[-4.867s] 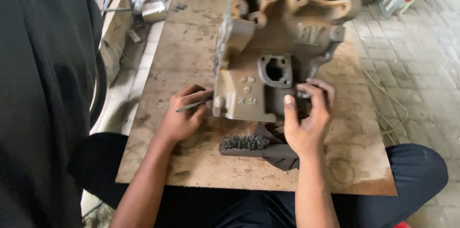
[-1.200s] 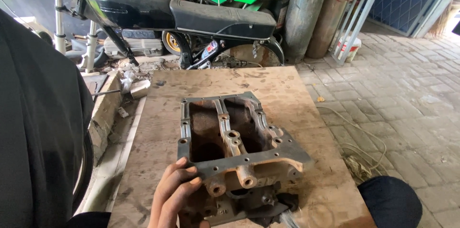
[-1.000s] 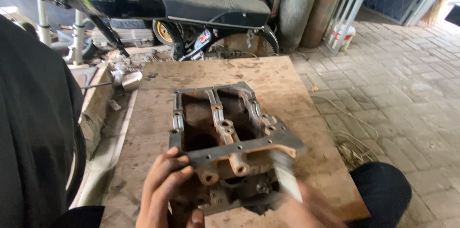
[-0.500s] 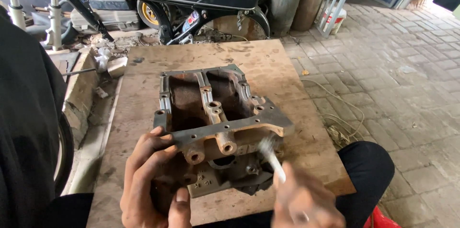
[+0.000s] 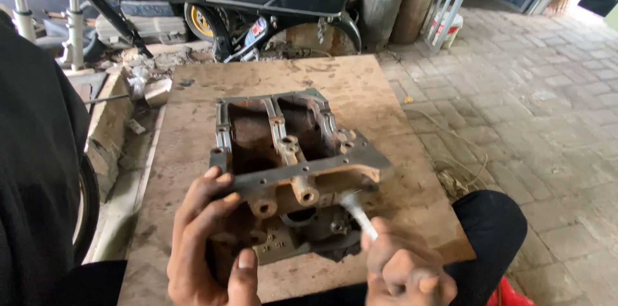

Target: Cleaning and marking an engine casing using a marker, wire brush, and sandpaper in a garage setting.

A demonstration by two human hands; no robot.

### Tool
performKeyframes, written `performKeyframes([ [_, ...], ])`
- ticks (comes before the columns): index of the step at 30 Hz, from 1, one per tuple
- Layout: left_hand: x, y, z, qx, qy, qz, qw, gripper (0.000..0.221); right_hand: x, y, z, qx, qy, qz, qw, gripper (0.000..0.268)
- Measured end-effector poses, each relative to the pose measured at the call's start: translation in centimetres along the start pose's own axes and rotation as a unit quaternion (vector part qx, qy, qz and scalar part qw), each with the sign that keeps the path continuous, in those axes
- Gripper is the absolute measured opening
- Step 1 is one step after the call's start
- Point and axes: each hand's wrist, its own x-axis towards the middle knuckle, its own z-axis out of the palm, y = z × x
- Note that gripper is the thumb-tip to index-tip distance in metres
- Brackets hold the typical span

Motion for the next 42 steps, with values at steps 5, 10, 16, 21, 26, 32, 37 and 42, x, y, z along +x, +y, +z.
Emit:
performKeyframes([
  [5,-0.2,-0.1,-0.2,-0.01,-0.004,-0.002,1.0,0.039,-4.7,5.2,-3.1,0.415,-0.18,0.044,0.891,0.04],
  [10,-0.3,-0.7,-0.2,-0.004,-0.012,0.01,1.0,0.041,-0.4,1.0,-0.4,-0.174,-0.132,-0.04,0.975,0.02],
  [16,-0.4,-0.8,-0.5,-0.018,-0.013,0.004,1.0,0.04,-5.5,4.3,-7.8,0.107,-0.097,0.244,0.959,0.023],
  [21,-0.4,-1.2,-0.3,-0.016,-0.019,0.007,1.0,0.041,-1.8,2.2,-4.0,0.001,-0.152,-0.17,0.974,0.036],
  [26,-0.5,-0.5,-0.2,-0.028,-0.009,-0.009,1.0,0.04,-6.0,4.8,-4.9,-0.201,0.033,-0.031,0.978,0.019],
  [32,-0.3,0.0,-0.1,-0.018,-0.004,-0.01,1.0,0.04,-2.0,-1.2,-5.4,-0.479,-0.125,0.015,0.869,0.026],
  [37,-0.4,0.0,0.3,-0.017,0.009,-0.004,1.0,0.039,-1.9,0.7,-1.9,0.167,-0.08,0.076,0.98,0.034],
  [42,-0.5,0.1,-0.1,-0.026,-0.003,-0.017,1.0,0.04,0.2,0.2,1.7,0.054,0.034,-0.088,0.994,0.023],
])
